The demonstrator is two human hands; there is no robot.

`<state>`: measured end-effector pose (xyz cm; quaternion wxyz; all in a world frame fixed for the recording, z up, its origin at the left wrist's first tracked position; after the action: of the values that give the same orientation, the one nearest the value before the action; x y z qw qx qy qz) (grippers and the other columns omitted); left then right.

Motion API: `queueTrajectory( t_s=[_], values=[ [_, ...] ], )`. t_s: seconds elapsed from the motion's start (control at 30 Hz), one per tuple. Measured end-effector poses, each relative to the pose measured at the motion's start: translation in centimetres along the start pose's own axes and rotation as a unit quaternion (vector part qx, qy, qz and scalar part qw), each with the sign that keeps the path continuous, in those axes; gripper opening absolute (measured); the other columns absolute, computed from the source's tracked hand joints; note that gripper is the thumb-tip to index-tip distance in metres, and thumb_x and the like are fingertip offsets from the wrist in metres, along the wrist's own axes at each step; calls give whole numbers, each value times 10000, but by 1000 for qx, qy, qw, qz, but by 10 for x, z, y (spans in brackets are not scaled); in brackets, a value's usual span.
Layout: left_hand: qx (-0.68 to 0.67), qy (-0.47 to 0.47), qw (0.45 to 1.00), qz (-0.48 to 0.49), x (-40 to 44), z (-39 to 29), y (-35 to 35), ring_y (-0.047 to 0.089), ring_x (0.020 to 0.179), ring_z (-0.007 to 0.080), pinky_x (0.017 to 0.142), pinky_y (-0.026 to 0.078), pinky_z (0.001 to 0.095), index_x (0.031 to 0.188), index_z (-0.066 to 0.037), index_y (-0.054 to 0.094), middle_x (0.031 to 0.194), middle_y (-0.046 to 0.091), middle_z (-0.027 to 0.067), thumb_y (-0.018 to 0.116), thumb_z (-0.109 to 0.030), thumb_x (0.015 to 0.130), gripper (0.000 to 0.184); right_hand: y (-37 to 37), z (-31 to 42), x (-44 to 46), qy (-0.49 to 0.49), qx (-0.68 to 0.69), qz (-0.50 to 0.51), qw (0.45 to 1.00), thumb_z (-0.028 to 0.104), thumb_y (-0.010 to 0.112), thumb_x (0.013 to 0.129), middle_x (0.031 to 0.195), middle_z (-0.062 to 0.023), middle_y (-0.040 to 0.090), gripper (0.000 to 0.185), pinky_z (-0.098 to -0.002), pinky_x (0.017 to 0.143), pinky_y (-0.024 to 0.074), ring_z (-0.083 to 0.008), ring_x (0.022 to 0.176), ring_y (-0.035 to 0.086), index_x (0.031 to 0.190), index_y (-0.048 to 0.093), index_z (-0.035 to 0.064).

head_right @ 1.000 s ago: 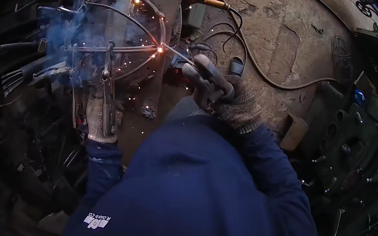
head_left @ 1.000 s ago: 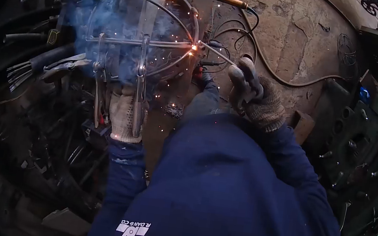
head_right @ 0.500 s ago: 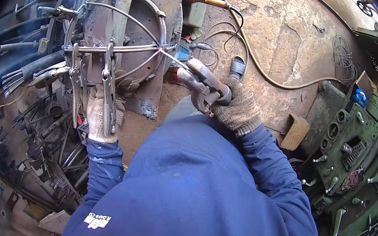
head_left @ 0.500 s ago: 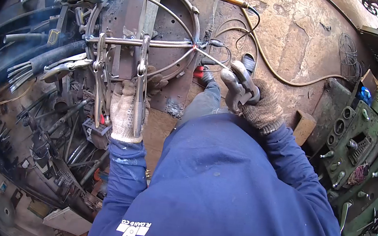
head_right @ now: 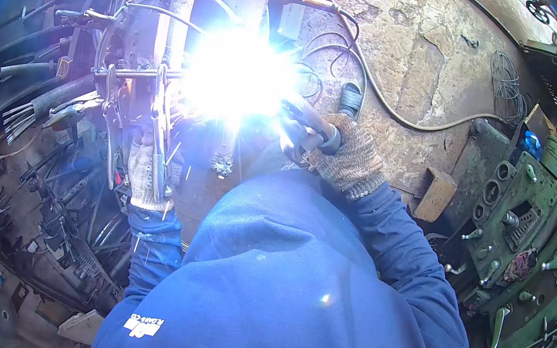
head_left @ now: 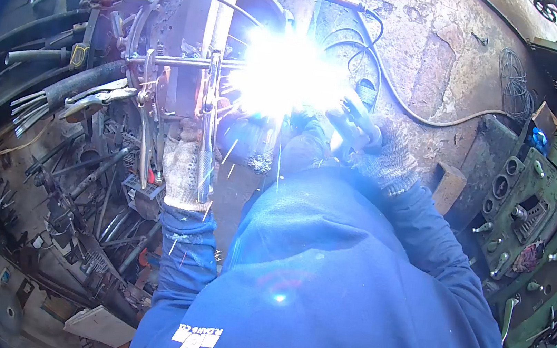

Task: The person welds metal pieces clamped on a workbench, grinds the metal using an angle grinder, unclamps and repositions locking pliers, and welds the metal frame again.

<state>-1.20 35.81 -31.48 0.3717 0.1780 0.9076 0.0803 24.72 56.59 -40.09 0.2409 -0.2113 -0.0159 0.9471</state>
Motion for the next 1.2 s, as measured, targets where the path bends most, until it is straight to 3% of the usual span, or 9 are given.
queueTrajectory(
  t_s=[0.23,0.3,0.37,0.4,0.53,0.7,0.8,0.97,1.2],
  values=[
    [213,84,973,24,-2,0,-15,641,582,144,456,518,242,1179,-67,591,843,672,90,653,-310,958,335,2,-2,4,-47,-26,-10,999,87,742,775,1047,-116,666,556,-371,809,536,-234,922,663,1287,528,57],
    [-11,10,996,92,4,4,-25,654,644,151,500,532,243,1199,-69,583,911,670,105,632,-273,966,313,1,-3,4,-56,-34,-20,998,72,730,783,1058,-114,662,569,-372,811,534,-233,928,659,1310,514,58],
    [-386,-157,900,127,15,9,-31,674,737,165,562,555,244,1211,-62,577,1014,666,122,596,-190,983,262,1,-1,2,-65,-43,-30,997,58,719,791,1069,-112,658,584,-374,814,532,-233,934,655,1332,501,59],
    [-206,-83,974,46,12,11,-38,671,726,175,555,555,244,1225,-52,571,1013,668,124,579,-188,991,271,1,0,1,-68,-48,-34,996,51,713,794,1075,-111,656,591,-375,815,531,-232,936,653,1343,494,59],
    [205,36,978,12,-11,-8,7,582,541,113,424,454,224,1184,-52,614,861,658,58,593,-272,1004,285,-1,-6,-7,-14,4,-62,998,22,689,810,1098,-107,648,621,-378,820,528,-231,948,646,1389,467,62],
    [98,44,994,-30,-14,-6,25,582,498,100,406,450,203,1162,-41,618,826,675,68,578,-290,1010,294,3,-21,-10,94,135,-46,985,125,797,753,1103,-117,649,528,-362,883,526,-232,1013,647,1215,550,56],
    [84,50,988,120,-8,-9,13,662,594,124,424,487,181,1205,-1,603,963,712,150,557,-310,1017,365,4,-26,-12,64,102,-74,990,149,814,728,1072,-123,663,504,-355,852,535,-239,975,663,1162,577,50],
    [88,9,992,94,-5,-12,26,737,866,239,463,545,189,1324,70,520,1159,661,280,543,-344,1015,517,4,-18,-11,61,78,-74,992,164,839,684,999,-121,686,521,-355,816,545,-231,921,682,1133,606,39],
    [95,16,985,146,0,-11,21,696,1000,387,533,604,235,1357,122,447,1224,588,361,513,-310,1030,546,-1,2,-10,94,40,-58,993,171,841,680,1025,-134,695,548,-359,820,548,-247,934,690,1159,610,35]
  ],
)
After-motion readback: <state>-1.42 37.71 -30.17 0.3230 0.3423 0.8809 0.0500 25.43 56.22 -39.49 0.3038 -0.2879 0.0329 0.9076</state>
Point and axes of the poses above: each hand's wrist, its own x-axis towards the middle knuckle, its own y-axis out of the palm, z = x × y, the point moved 1 cm from there along x, towards the middle knuckle
